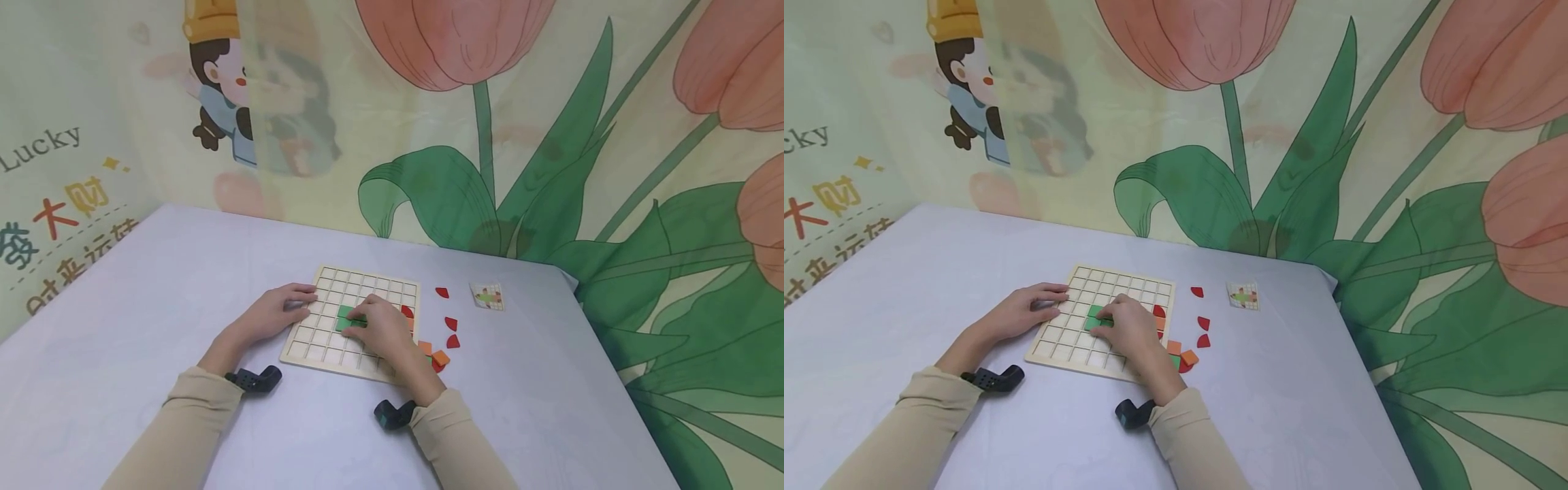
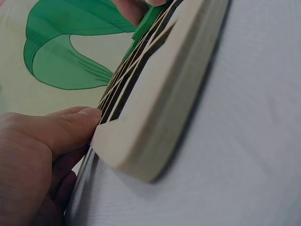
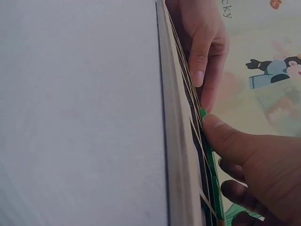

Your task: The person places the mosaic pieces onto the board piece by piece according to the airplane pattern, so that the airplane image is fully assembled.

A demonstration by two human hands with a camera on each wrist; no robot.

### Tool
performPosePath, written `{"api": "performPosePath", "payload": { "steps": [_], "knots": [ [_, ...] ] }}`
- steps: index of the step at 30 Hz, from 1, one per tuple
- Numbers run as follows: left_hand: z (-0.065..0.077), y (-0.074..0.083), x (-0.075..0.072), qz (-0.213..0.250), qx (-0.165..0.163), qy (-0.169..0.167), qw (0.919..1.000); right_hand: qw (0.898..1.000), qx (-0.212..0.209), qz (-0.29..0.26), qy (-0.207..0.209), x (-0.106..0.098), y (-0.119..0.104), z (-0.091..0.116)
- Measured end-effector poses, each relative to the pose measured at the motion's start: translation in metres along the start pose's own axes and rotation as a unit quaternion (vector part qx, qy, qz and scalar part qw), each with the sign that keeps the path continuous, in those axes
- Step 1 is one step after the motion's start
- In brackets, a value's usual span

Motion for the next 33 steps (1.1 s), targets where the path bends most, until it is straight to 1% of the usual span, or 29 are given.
{"api": "performPosePath", "payload": {
  "steps": [10, 22, 33],
  "knots": [
    [0.0009, 0.0003, -0.0007, 0.005, -0.004, -0.002, 1.0000, 1.000, -0.001, -0.011, 0.005, 0.0016, 0.0003, 0.0000],
    [0.0011, 0.0014, -0.0013, 0.007, 0.003, -0.003, 1.0000, 0.999, -0.004, -0.028, 0.016, 0.0018, -0.0017, 0.0011],
    [0.0012, 0.0007, -0.0009, 0.005, -0.006, -0.005, 1.0000, 0.999, -0.004, -0.036, 0.012, 0.0027, -0.0003, 0.0018]
  ]
}}
Point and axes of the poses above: each hand's wrist, its own z-axis away from the middle knuckle, its own x-axis out of the palm, y = z × x, the point moved 6 cm from there along -z, towards the middle knuckle, and after that the axes turned 9 degrees about -z, right-handed, at the moved point
